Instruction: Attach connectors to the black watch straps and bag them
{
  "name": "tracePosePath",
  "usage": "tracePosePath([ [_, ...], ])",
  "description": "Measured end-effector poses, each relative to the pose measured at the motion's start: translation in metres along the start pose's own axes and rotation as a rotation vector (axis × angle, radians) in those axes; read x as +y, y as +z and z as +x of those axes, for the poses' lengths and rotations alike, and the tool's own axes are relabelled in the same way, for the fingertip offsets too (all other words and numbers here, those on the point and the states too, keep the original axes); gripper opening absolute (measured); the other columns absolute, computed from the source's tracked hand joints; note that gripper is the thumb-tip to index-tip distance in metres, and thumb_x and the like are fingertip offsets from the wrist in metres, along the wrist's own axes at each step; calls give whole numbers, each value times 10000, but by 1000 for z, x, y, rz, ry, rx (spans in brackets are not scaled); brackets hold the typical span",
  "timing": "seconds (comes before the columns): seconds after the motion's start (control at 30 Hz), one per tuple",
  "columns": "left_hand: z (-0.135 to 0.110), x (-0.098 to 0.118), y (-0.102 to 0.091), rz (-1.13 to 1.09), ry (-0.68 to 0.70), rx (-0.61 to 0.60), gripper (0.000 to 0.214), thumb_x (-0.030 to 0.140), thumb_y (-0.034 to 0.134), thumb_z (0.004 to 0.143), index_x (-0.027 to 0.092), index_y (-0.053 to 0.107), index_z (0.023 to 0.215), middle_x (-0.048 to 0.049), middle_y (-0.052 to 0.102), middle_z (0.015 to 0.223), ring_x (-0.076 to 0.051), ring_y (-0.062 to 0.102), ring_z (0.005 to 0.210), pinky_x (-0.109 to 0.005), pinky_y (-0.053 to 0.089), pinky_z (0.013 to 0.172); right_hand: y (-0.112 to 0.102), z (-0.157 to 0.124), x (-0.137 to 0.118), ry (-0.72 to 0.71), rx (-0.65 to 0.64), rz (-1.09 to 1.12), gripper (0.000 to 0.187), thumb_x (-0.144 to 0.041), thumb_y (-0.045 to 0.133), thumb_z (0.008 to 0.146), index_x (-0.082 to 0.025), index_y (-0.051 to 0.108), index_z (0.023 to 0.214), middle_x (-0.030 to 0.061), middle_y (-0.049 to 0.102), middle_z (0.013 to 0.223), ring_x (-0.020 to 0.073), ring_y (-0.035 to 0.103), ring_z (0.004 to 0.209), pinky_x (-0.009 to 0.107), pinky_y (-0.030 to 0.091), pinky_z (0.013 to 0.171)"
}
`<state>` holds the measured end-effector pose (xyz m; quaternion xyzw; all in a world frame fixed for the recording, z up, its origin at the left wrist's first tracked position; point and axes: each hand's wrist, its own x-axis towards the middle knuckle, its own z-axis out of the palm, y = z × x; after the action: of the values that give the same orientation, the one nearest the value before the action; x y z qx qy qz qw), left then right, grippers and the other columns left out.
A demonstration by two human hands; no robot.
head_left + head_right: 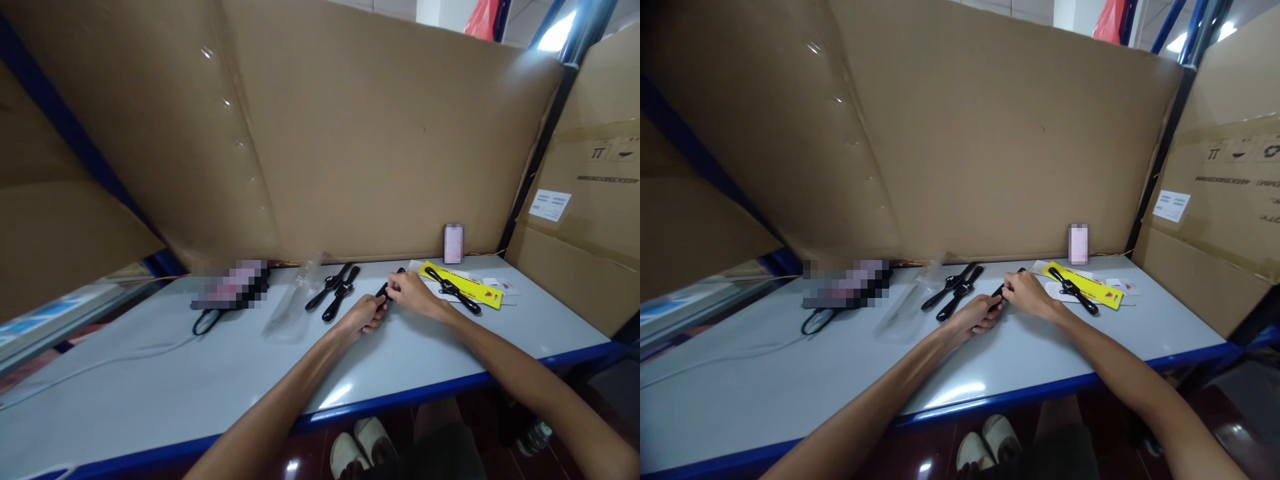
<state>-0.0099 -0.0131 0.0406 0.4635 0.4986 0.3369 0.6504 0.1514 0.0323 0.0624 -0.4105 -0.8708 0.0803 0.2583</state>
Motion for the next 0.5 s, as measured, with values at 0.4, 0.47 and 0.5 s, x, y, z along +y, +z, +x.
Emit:
tracePosePath([
  [0.4, 5, -5, -7, 21, 0, -27, 289, 313, 381, 1009, 208, 440, 746, 106, 270, 506, -50, 143, 371, -191, 89, 384, 5, 6, 15, 247, -155, 632, 72, -144, 607, 764, -158, 669, 733, -53, 598, 528, 82, 486, 417, 190, 348, 422],
  [0.47, 7, -6, -7, 42, -8, -27, 273, 328, 420, 992, 212, 433, 745, 110, 269, 507, -48, 142, 370, -190, 95, 386, 6, 6, 13, 256, -154, 632, 83, -132, 600, 750, -157, 663, 702, -54, 596, 522, 74, 465, 401, 191, 338, 413],
  [0.5, 8, -7, -7, 53, -10, -29, 267, 333, 438, 984, 213, 430, 745, 111, 269, 507, -47, 144, 370, -190, 96, 388, 7, 5, 12, 269, -149, 631, 91, -124, 594, 747, -157, 661, 695, -54, 598, 524, 72, 459, 395, 193, 334, 412],
])
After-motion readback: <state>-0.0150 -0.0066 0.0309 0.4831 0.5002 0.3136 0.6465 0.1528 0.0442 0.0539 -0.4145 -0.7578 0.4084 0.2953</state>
